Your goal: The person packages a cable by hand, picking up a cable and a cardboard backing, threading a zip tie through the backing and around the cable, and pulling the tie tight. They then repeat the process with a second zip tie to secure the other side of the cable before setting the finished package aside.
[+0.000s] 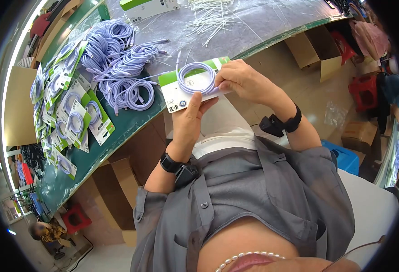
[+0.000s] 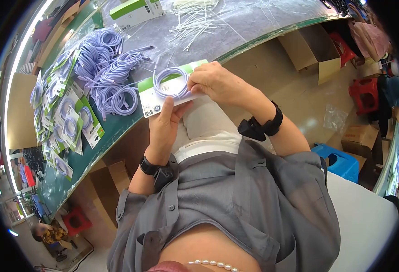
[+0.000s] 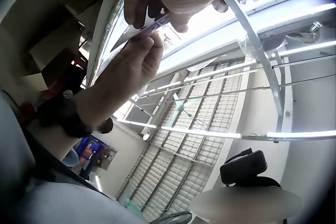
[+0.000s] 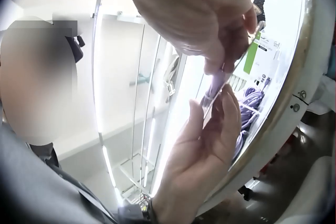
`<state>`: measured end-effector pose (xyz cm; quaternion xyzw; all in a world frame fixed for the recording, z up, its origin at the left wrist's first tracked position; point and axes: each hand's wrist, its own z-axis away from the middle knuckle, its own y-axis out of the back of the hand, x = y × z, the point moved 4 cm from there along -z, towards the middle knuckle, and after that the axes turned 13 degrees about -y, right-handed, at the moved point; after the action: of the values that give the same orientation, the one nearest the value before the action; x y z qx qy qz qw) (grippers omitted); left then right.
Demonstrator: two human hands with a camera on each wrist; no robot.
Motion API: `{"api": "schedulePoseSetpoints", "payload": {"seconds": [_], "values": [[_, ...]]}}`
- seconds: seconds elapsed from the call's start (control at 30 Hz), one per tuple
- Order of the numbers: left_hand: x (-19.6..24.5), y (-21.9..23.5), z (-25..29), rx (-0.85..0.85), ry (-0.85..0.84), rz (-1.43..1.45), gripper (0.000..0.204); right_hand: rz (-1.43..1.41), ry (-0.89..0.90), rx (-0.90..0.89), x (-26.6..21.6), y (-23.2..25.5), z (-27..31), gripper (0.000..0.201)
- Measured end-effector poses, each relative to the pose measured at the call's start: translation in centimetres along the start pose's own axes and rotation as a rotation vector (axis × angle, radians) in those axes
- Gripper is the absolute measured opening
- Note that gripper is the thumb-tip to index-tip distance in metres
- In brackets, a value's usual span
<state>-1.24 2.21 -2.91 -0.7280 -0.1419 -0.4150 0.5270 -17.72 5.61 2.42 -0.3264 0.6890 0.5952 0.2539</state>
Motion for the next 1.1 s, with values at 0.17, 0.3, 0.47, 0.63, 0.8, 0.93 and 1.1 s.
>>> {"api": "schedulePoseSetpoints", "payload": {"seconds": [0.17, 0.3, 0.47, 0.63, 0.8, 0.93, 1.1], "values": [[-0.2, 0.0, 0.5, 0.028, 0.109, 0.026, 0.035, 0.019, 0.068, 0.014, -0.1, -0.6, 0.6, 0.004], [-0.6, 0.3, 1.1, 0.066, 0.086, -0.008, 0.034, 0.05, 0.07, 0.081, -0.2, -0.6, 1.4, 0.006], [1.4, -0.9, 1.5, 0.035, 0.066, -0.003, 0.034, -0.415, -0.301, 0.479, 5.0, 2.1, 3.6, 0.003], [1.6, -2.0, 2.0, -0.041, 0.044, -0.01, 0.034, -0.819, -0.349, -0.006, 3.8, -6.2, 4.5, 0.021], [1.5, -1.7, 2.7, -0.008, 0.055, -0.023, 0.034, -0.098, -0.014, 0.219, 3.0, -6.5, 3.5, 0.028], [1.2, -1.4, 2.8, 0.008, 0.05, -0.039, 0.036, 0.018, 0.006, 0.226, 2.9, -6.3, 3.3, 0.027], [1.0, -1.0, 3.0, 0.022, 0.035, -0.028, 0.039, 0.024, 0.044, 0.326, 3.1, -6.9, 3.6, 0.031]]}}
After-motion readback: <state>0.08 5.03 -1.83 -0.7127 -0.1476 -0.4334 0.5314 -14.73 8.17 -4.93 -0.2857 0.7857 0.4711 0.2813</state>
